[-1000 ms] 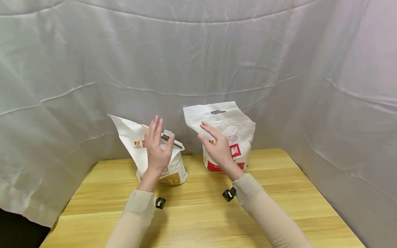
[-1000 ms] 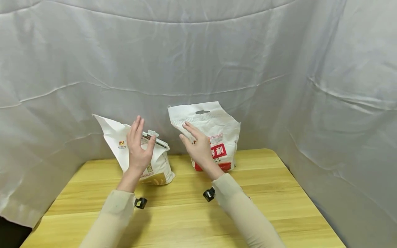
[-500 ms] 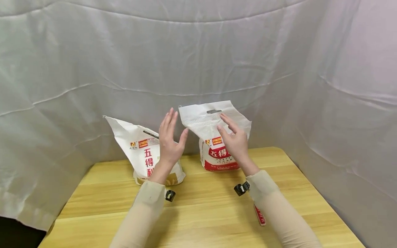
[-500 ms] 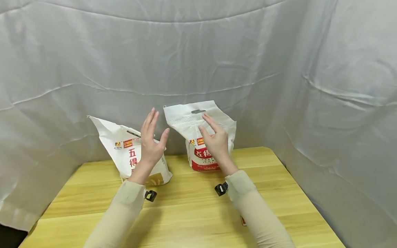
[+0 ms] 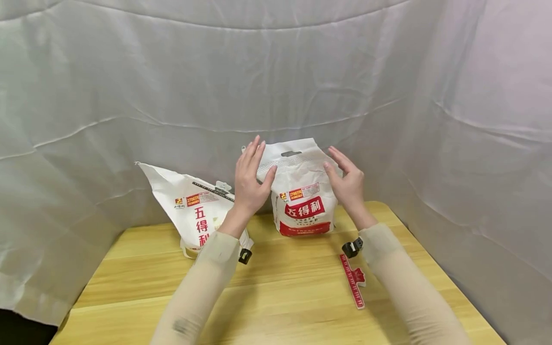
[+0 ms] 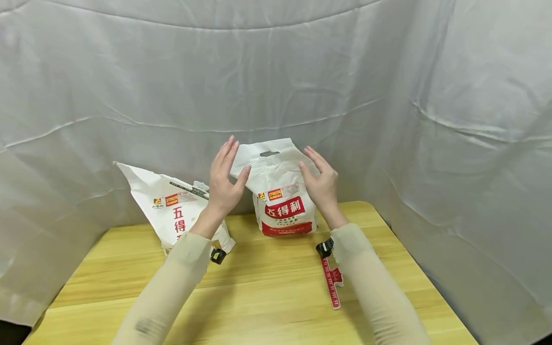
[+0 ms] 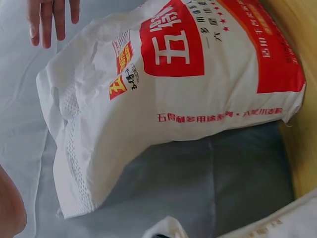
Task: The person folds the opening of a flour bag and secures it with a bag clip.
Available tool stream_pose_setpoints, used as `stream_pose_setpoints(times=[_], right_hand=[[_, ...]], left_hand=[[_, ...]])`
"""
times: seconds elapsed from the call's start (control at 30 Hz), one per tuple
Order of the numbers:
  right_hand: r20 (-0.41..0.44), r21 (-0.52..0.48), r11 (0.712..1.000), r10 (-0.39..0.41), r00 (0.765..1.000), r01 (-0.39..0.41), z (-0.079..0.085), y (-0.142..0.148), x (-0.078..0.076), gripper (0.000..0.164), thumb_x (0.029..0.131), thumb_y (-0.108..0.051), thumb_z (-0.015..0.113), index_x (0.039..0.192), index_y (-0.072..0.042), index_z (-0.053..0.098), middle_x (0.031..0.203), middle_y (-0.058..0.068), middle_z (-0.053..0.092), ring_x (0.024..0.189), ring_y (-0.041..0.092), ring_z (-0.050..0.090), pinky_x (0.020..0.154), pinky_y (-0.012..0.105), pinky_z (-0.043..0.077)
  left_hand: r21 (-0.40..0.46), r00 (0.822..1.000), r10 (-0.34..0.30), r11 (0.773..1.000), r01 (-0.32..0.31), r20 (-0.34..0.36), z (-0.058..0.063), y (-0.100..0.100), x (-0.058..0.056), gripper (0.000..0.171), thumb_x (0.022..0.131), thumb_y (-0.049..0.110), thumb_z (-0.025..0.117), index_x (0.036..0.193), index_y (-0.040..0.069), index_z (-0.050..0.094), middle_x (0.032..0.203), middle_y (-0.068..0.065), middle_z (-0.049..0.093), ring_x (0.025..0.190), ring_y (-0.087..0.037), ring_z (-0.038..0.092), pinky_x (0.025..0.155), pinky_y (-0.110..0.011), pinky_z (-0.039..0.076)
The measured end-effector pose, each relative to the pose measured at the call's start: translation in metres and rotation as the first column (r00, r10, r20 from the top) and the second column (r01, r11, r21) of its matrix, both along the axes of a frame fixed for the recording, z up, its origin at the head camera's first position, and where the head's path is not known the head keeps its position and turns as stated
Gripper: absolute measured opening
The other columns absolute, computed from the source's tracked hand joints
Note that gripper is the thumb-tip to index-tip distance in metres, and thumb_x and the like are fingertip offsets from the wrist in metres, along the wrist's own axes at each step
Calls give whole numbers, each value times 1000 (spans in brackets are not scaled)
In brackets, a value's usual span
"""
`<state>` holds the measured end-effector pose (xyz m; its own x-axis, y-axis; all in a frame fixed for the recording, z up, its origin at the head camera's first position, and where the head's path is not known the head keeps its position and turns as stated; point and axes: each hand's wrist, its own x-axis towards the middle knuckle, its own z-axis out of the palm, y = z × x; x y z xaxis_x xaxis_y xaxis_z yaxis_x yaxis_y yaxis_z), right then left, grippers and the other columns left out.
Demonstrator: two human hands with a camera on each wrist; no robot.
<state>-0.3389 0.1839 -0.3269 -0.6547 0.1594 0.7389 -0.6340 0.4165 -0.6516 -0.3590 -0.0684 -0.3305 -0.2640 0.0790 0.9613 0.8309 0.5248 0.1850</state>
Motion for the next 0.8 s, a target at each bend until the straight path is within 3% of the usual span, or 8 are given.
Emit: stream_pose_setpoints(times=[0.07,0.27,0.6,0.8], right_hand=[[5,15,1000,-24,1000,24,-5,11,-9,40,99,-17,72,138,-9,67,146,1,62,140,16,54,113,41,45],[14,57,995,-77,997,76,-8,31,-20,40,99,-16,72,138,-8,67,145,3,63,139,18,55,111,42,46],[69,113,992,-73,995,65,-17,53,-34,41,98,-13,72,138,-6,67,143,12,63,126,35,64,103,53,52],[133,156,987,-54,990,33,-22,61,-39,42,98,-13,72,138,-3,66,136,21,66,112,44,69,95,55,55]], left_hand=[[-23,1000,2,1000,-2,9,4,5,-4,61,96,22,69,149,-1,51,159,-18,46,144,-45,43,118,-63,30],[-103,1000,11,995,-8,26,19,19,-17,60,98,24,68,151,2,51,160,-15,46,145,-39,43,120,-55,31],[-233,995,33,972,-10,93,35,38,-31,60,101,25,66,154,5,48,162,-12,44,148,-30,41,123,-39,27],[-310,980,69,951,-8,186,40,47,-40,58,102,26,66,155,8,49,162,-7,44,147,-26,43,121,-41,32]])
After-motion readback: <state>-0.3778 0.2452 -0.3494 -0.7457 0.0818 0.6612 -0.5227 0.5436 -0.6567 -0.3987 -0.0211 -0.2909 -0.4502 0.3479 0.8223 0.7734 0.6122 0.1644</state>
